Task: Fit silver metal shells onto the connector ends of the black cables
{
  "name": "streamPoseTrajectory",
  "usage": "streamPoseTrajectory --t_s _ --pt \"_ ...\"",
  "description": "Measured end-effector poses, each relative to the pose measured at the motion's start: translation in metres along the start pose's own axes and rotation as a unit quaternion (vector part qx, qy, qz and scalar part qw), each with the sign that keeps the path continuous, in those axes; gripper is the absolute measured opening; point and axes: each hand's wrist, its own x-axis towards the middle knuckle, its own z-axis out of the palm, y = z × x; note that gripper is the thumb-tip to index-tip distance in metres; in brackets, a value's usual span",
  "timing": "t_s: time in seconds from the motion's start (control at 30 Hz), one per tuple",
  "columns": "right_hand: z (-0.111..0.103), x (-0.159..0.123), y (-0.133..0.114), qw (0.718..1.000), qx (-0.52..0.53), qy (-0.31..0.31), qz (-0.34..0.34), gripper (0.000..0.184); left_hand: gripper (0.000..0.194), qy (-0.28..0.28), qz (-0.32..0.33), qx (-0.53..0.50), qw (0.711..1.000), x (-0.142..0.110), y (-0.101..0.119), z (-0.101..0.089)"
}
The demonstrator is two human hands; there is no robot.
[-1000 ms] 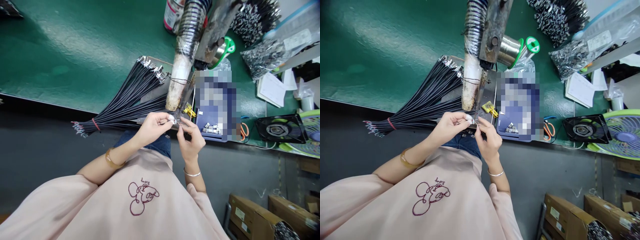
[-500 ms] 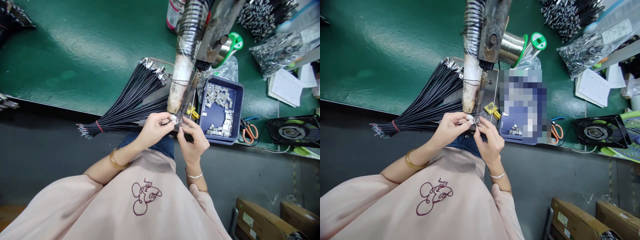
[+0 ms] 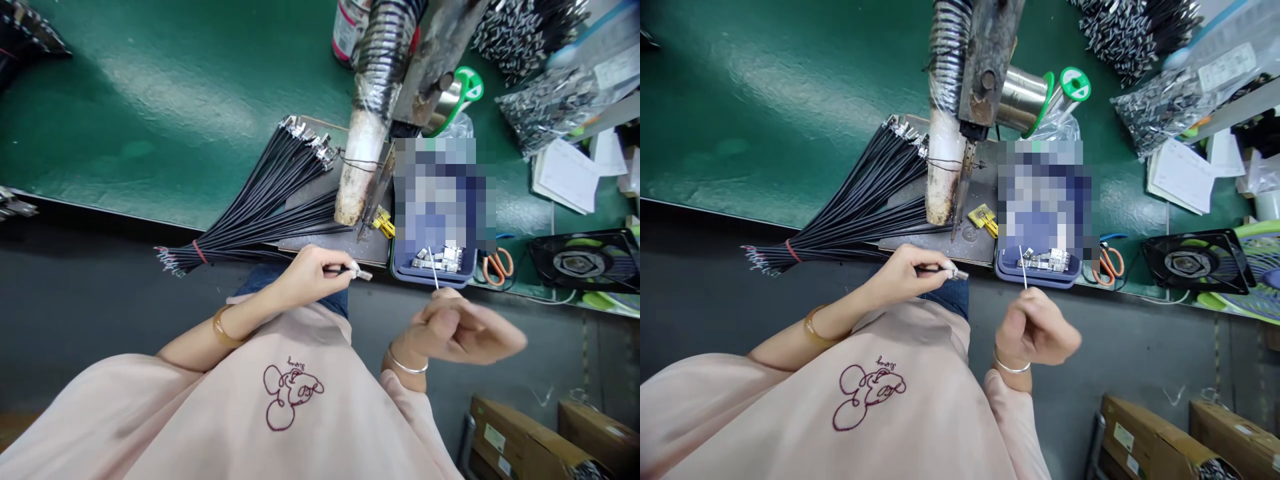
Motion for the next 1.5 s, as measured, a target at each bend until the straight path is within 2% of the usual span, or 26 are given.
streamPoseTrajectory --t_s 0.03,0.07,0.1,0.13,0.17,0.2,0.27,0.33,0.43,0.53,0.6,0.67,0.73,0.83,0.93,1.03,1.1,1.17,1.23,1.37,1.5 --pt "-0.003 0.004 -0.001 0.999 -0.014 0.043 0.01 0.018 0.015 -0.025 0.011 0.006 1.0 -0.003 -0.002 0.0" --pt "-0.004 0.009 -0.001 0.998 -0.026 0.046 0.029 0.018 0.015 -0.044 0.022 0.003 0.999 -0.006 -0.004 -0.001" --pt "-0.004 0.014 0.001 0.997 -0.044 0.01 0.056 0.016 0.015 -0.052 0.036 -0.005 0.998 -0.008 -0.006 -0.002" --pt "-0.003 0.02 0.005 0.992 -0.061 -0.064 0.089 0.013 0.014 -0.044 0.052 -0.015 0.998 -0.009 -0.008 -0.002" --pt "-0.001 0.026 0.012 0.983 -0.082 -0.128 0.102 0.012 0.013 -0.023 0.072 -0.018 0.997 -0.008 -0.01 -0.003" --pt "0.002 0.032 0.02 0.975 -0.112 -0.166 0.096 0.014 0.012 0.011 0.098 -0.007 0.995 -0.006 -0.011 -0.004" --pt "0.011 0.043 0.038 0.964 -0.158 -0.206 0.056 0.015 0.015 0.096 0.157 0.078 0.98 0.002 -0.014 -0.007" --pt "0.021 0.052 0.053 0.955 -0.164 -0.246 0.002 0.013 0.019 0.164 0.192 0.241 0.937 0.013 -0.016 -0.01" --pt "0.032 0.06 0.063 0.934 -0.195 -0.292 -0.061 0.012 0.02 0.153 0.176 0.427 0.874 0.029 -0.018 -0.012" --pt "0.034 0.063 0.063 0.906 -0.266 -0.311 -0.109 0.011 0.022 0.13 0.187 0.472 0.851 0.033 -0.019 -0.011" --pt "0.033 0.064 0.064 0.892 -0.306 -0.309 -0.122 0.011 0.024 0.122 0.21 0.458 0.855 0.029 -0.02 -0.009" --pt "0.029 0.064 0.066 0.897 -0.309 -0.295 -0.112 0.012 0.025 0.115 0.235 0.428 0.865 0.022 -0.02 -0.008" --pt "0.025 0.062 0.066 0.925 -0.264 -0.259 -0.08 0.012 0.024 0.1 0.258 0.391 0.878 0.013 -0.017 -0.006" --pt "0.017 0.054 0.053 0.978 -0.137 -0.156 0.01 0.011 0.022 0.049 0.276 0.321 0.905 0.002 -0.01 -0.002" --pt "0.01 0.04 0.024 0.992 -0.011 -0.078 0.1 0.019 0.017 0.031 0.218 0.202 0.954 -0.002 -0.004 0.002" --pt "0.011 0.023 -0.002 0.982 0.073 -0.11 0.138 0.02 0.012 0.057 0.091 0.037 0.994 0.0 -0.002 0.005" --pt "0.017 0.012 -0.01 0.978 0.1 -0.134 0.129 0.016 0.011 0.058 0.015 -0.078 0.995 0.003 -0.002 0.004" --pt "0.026 0.003 -0.011 0.981 0.084 -0.146 0.093 0.009 0.011 0.048 -0.03 -0.162 0.985 0.006 -0.001 0.002" --pt "0.034 -0.003 -0.009 0.98 0.075 -0.167 0.075 0.004 0.01 0.045 -0.046 -0.198 0.978 0.007 0.0 0.001" --pt "0.044 -0.008 -0.004 0.961 0.119 -0.224 0.113 0.007 0.01 0.061 -0.036 -0.202 0.977 0.008 0.003 0.001" --pt "0.045 -0.009 -0.004 0.957 0.128 -0.229 0.121 0.006 0.011 0.083 -0.008 -0.159 0.984 0.008 0.0 0.004"
